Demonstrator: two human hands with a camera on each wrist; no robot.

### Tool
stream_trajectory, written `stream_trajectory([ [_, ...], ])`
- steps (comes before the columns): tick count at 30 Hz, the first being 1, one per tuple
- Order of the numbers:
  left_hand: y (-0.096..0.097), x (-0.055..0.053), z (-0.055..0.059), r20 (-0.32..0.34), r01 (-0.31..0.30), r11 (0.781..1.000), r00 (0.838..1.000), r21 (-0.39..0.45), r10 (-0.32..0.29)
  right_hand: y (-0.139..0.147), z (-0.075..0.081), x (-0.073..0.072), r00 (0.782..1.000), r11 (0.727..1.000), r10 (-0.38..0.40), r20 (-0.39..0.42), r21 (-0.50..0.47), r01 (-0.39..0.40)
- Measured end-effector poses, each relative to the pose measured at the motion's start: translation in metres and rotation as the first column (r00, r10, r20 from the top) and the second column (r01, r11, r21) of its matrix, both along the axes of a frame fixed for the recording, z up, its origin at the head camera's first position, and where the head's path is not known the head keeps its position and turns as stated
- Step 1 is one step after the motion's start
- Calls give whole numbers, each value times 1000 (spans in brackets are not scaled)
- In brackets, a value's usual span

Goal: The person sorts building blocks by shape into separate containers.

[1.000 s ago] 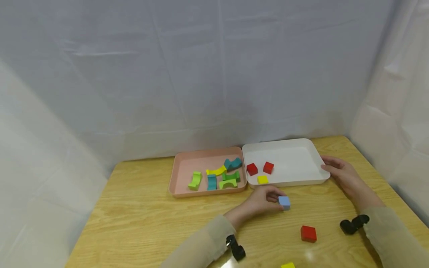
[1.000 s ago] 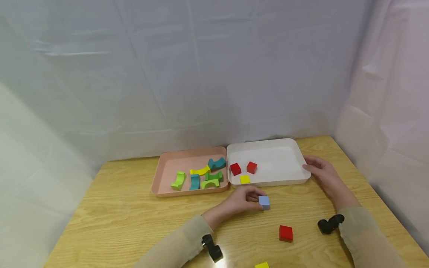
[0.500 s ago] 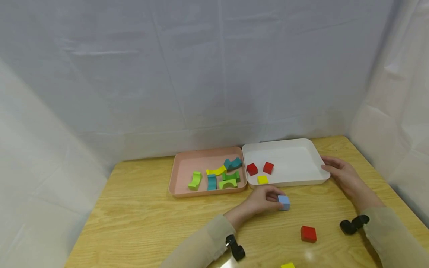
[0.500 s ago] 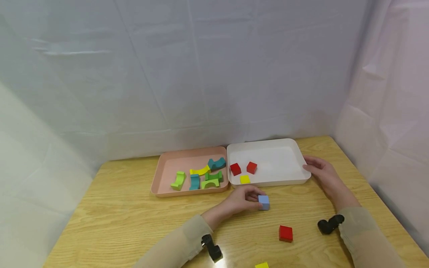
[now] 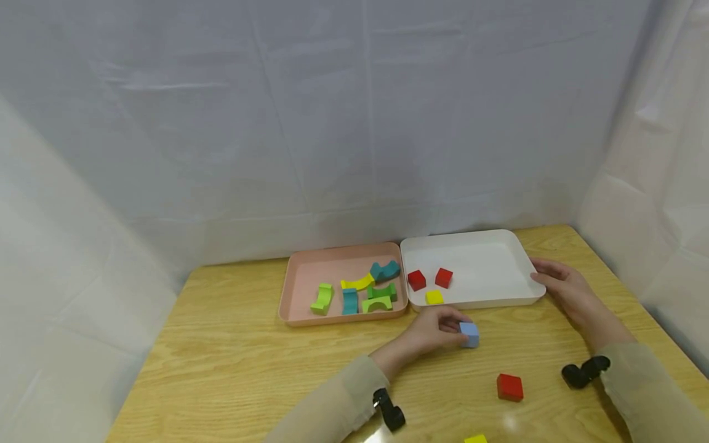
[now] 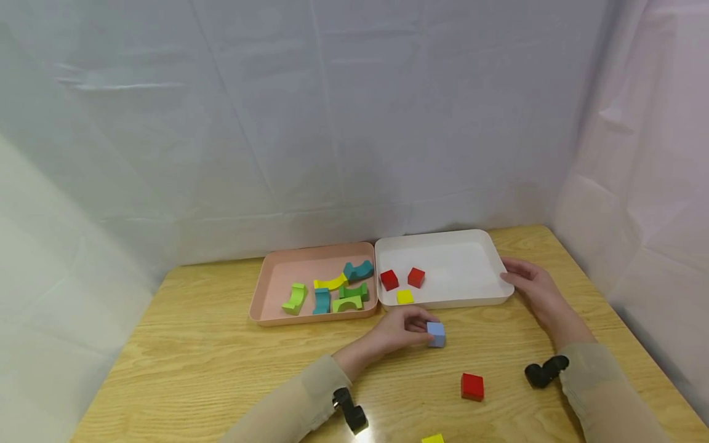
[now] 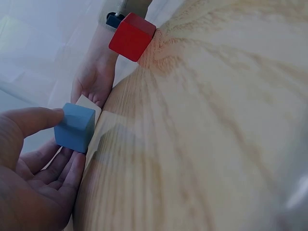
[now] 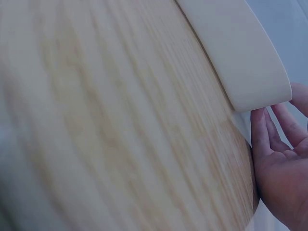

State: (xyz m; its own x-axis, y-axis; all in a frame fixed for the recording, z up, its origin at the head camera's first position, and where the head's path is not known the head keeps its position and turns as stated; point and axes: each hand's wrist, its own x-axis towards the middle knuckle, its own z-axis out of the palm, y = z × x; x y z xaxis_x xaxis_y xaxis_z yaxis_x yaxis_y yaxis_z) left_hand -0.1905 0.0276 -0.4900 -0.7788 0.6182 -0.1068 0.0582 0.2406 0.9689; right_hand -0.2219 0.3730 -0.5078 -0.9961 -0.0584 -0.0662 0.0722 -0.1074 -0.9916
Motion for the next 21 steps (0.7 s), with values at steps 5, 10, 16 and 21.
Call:
stream_trajectory([
  [5,1,0,0,2,1,1000,1000,3,-1,1,-1,-1,1000,1000,-2,-1,6,2],
  [10,1,1,0,-6,2,1000,1000,7,-2,1,0,0,1000,1000,-8,2,10,8],
  [16,2,2,0,2,3,1000,1000,13,-3,1,2,2,1000,1000,-13,4,17,13],
  [21,2,2,1,3,10,1000,1000,21,-10,1,2,2,1000,1000,-14,2,13,14],
])
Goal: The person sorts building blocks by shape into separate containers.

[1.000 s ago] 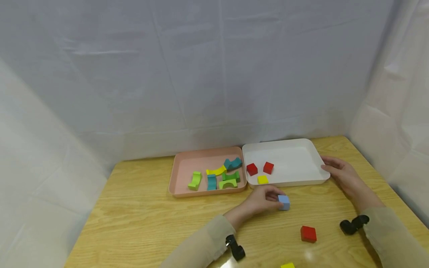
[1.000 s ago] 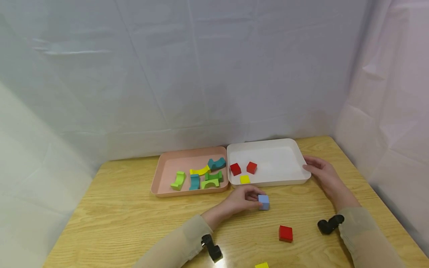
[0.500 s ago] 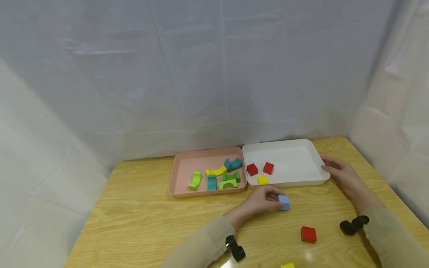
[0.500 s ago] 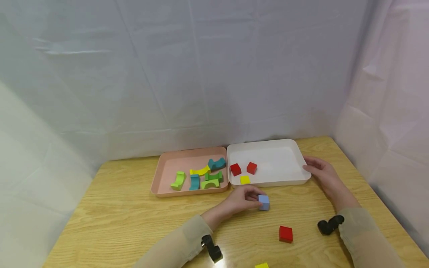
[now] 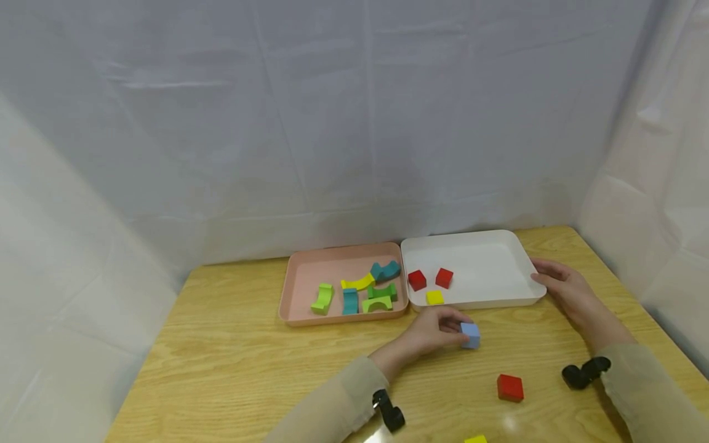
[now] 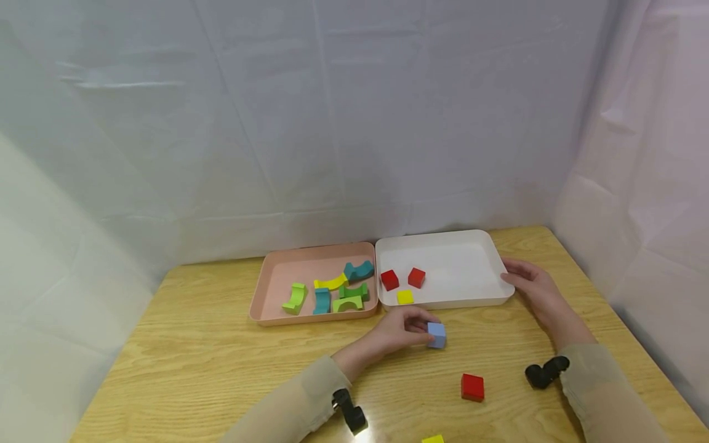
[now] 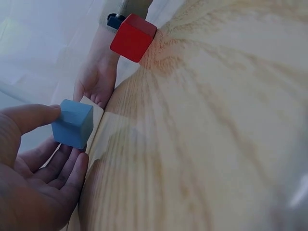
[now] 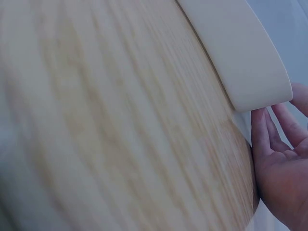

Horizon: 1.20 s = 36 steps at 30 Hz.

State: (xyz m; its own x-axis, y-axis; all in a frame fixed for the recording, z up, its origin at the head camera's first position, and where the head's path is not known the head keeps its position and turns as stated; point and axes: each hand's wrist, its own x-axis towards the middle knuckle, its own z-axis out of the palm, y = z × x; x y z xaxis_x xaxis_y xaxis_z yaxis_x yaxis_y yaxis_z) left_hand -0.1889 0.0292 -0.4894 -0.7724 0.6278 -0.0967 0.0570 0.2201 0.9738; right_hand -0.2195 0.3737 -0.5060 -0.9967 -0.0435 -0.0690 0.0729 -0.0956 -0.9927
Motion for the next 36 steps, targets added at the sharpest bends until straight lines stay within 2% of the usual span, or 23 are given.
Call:
stream_trajectory([
  [10,0,1,3,-18,8,1000,1000,6,-8,0,1,0,1000,999,7,-2,32,-7],
  [27,-2,3,7,-55,-7,1000,998,-6,7,-1,-1,1,1000,1000,17,-26,3,-17],
  [36,-2,2,14,-34,-32,999,999,30,34,-3,0,0,1000,1000,19,-17,0,-19],
])
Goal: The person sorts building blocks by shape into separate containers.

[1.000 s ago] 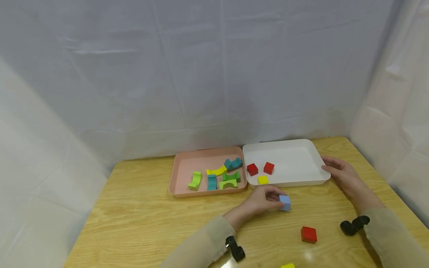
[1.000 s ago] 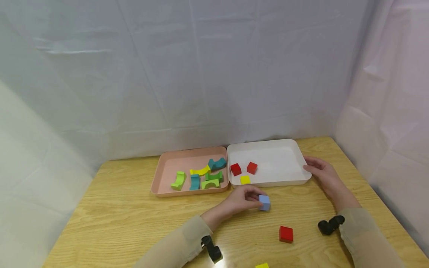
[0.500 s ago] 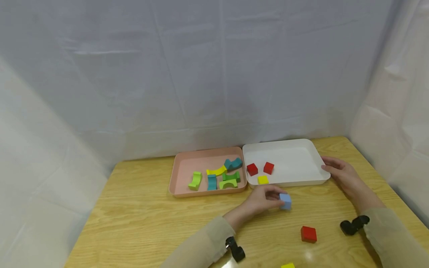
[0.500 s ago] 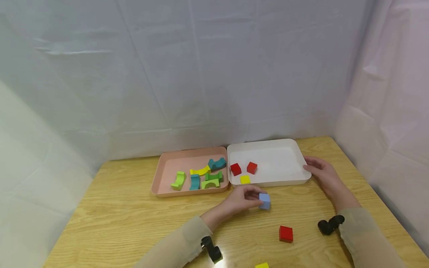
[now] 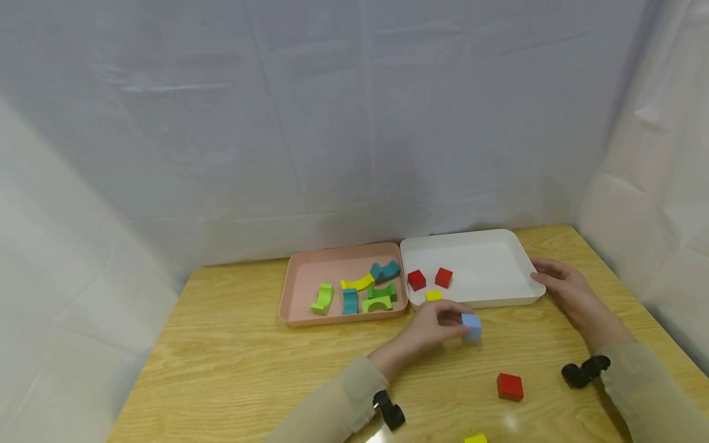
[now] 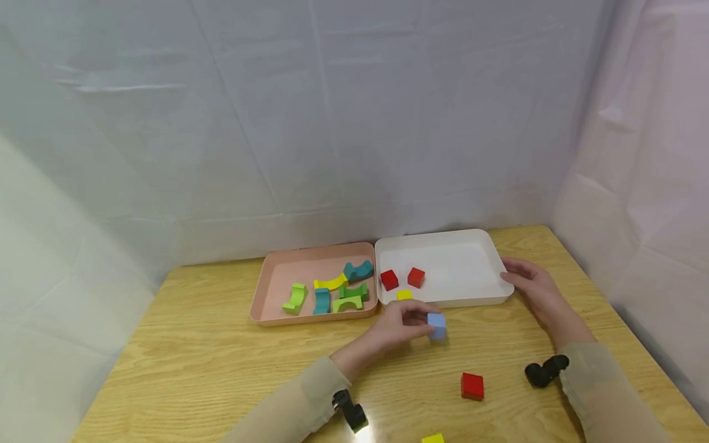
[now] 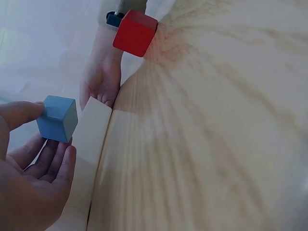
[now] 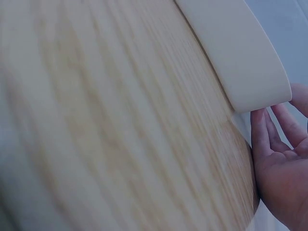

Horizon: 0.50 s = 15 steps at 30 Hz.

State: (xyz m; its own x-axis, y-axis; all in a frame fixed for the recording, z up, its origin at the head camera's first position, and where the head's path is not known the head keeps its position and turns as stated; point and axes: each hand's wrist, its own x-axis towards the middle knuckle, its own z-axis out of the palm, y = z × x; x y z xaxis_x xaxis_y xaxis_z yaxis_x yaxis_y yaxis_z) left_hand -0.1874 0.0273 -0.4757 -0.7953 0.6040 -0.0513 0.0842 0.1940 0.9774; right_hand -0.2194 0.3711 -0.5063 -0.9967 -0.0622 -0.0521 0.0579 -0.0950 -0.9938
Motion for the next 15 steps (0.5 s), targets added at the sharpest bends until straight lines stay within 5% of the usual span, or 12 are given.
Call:
stream_trajectory([
  [15,-4,-15,18,-113,-22,1000,993,19,24,0,-1,-2,1000,1000,-9,14,1,9],
])
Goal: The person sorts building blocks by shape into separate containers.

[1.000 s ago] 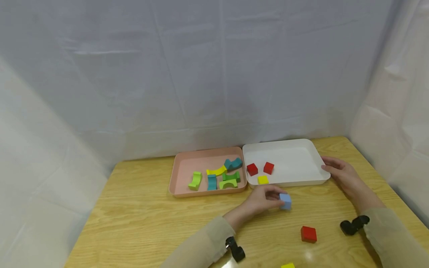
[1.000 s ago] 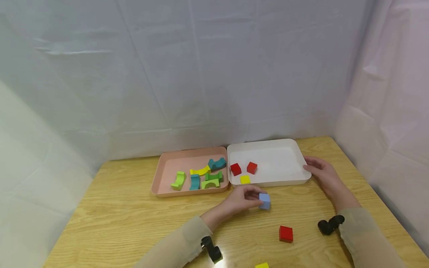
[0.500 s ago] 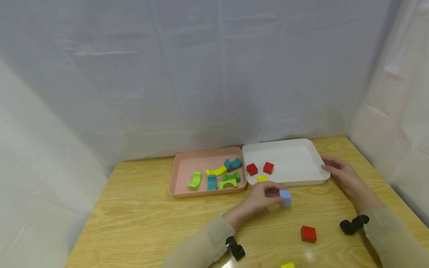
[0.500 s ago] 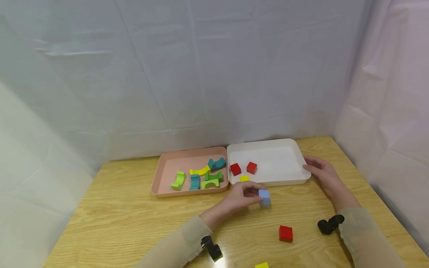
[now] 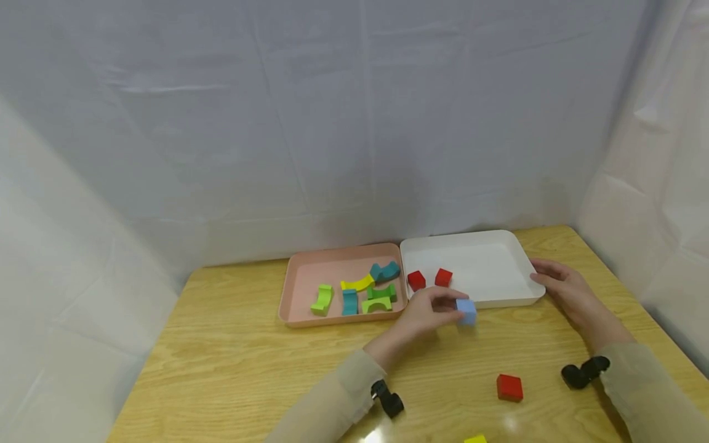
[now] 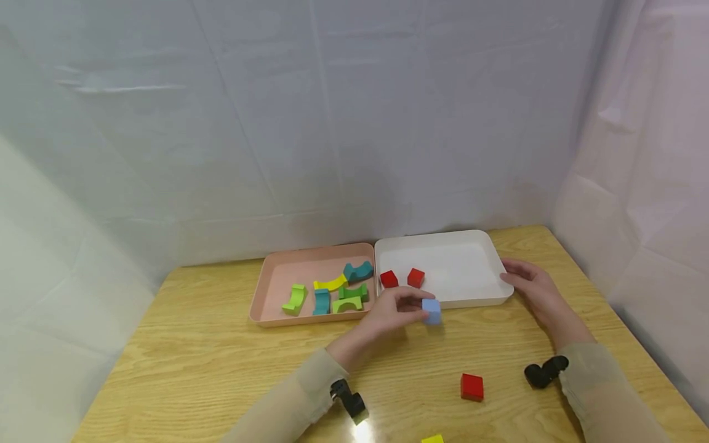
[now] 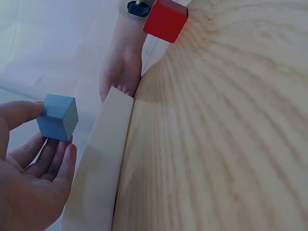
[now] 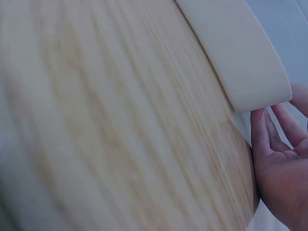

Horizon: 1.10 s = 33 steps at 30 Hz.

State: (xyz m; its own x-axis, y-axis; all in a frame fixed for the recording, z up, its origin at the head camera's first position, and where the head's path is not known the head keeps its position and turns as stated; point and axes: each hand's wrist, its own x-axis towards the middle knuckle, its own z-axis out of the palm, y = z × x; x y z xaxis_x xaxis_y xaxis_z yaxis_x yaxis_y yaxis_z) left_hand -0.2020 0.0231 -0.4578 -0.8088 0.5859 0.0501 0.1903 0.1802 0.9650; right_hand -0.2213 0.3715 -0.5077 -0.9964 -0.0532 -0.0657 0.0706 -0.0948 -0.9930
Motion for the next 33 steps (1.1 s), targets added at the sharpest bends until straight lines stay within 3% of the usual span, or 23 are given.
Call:
stream_trajectory([
  [10,-2,-11,3,10,-35,999,999,-3,35,1,-2,-1,1000,1000,-8,20,21,8],
  [22,0,-21,2,-9,-102,994,995,-46,101,0,0,1,1000,1000,2,-19,-10,-3],
  [33,7,-28,2,-2,-159,986,987,-56,159,1,1,1,1000,999,-11,16,47,10],
])
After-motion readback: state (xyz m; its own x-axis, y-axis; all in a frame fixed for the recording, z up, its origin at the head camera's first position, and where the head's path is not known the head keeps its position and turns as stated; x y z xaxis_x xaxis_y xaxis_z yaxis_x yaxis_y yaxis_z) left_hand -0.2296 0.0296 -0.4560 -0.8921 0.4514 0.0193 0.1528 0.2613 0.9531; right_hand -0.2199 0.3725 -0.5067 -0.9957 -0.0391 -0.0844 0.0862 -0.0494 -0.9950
